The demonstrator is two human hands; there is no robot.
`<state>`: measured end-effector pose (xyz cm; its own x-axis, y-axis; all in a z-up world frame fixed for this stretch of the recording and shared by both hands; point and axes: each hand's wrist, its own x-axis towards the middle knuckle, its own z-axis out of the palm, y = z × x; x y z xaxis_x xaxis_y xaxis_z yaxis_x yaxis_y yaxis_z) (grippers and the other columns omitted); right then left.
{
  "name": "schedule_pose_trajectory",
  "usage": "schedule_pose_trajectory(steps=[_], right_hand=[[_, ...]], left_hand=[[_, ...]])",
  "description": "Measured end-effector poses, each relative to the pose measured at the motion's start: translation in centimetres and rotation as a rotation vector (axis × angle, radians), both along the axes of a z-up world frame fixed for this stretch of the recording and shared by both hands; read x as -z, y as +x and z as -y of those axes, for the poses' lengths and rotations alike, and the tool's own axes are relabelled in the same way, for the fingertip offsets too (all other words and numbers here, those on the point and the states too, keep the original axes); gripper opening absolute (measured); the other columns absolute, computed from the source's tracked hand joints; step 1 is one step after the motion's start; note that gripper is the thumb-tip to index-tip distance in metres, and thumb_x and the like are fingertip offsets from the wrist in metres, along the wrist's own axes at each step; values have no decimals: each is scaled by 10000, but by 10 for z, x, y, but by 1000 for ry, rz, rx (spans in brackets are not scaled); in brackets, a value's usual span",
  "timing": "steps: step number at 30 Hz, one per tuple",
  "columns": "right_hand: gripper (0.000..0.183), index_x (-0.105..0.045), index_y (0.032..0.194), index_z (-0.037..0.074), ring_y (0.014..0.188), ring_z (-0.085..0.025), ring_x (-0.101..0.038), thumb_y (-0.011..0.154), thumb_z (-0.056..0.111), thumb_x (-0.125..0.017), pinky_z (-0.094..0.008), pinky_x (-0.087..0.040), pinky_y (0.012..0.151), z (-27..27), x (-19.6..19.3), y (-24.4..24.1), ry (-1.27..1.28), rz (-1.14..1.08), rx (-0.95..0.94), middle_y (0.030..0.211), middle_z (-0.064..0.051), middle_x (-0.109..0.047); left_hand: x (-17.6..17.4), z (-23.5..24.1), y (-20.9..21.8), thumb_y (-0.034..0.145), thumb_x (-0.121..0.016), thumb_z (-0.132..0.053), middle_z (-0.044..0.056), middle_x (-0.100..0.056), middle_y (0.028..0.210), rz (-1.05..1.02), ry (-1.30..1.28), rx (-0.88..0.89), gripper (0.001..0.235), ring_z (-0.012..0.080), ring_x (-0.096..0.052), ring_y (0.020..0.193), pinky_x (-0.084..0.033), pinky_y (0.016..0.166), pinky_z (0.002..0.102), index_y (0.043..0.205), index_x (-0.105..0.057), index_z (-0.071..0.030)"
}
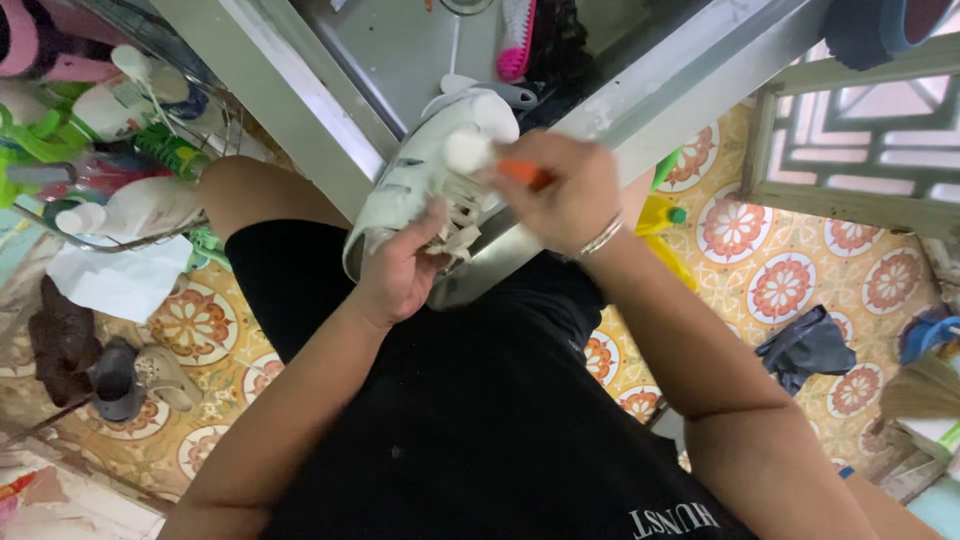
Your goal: The person scrubs a white sneaker with an orange brush and soap, rinses it under running water, and then scrubs the sole with a pink brush. They rinse the shoe again and place it in a green bucket.
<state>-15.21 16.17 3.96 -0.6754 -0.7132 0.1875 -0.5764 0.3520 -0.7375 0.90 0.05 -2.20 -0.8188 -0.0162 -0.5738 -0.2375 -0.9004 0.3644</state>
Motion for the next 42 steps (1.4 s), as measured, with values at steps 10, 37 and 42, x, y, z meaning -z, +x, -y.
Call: schedule_pose_trajectory(steps=[10, 37, 42], right_hand=[[217, -744, 901, 63, 683, -228, -693, 902, 216, -898, -327, -546, 644, -17, 13, -22, 26, -5, 20, 807, -93, -721], [343, -672, 889, -21, 731, -221, -748, 909, 196, -938, -289, -560, 655, -56, 6, -40, 9, 16, 74, 950, -155, -768], [272, -697, 934, -21, 786, -213, -743, 920, 148, -909, -291, -564, 712, -53, 1, -24, -142, 6, 26, 915, -158, -744]], left_hand=[[-8, 2, -1, 981, -643, -78, 101, -697, 1218, -11, 20, -31, 409, 233, -696, 1047, -591, 809, 387, 1374, -567, 8], [8, 1, 19, 965, -627, 2, 131, -688, 1250, -1, 56, -12, 439, 272, -694, 1086, -592, 900, 406, 1395, -544, 28], [3, 6, 20, 979, -608, -7, 151, -692, 1267, -26, 53, 9, 430, 267, -708, 1082, -595, 897, 385, 1401, -553, 52]])
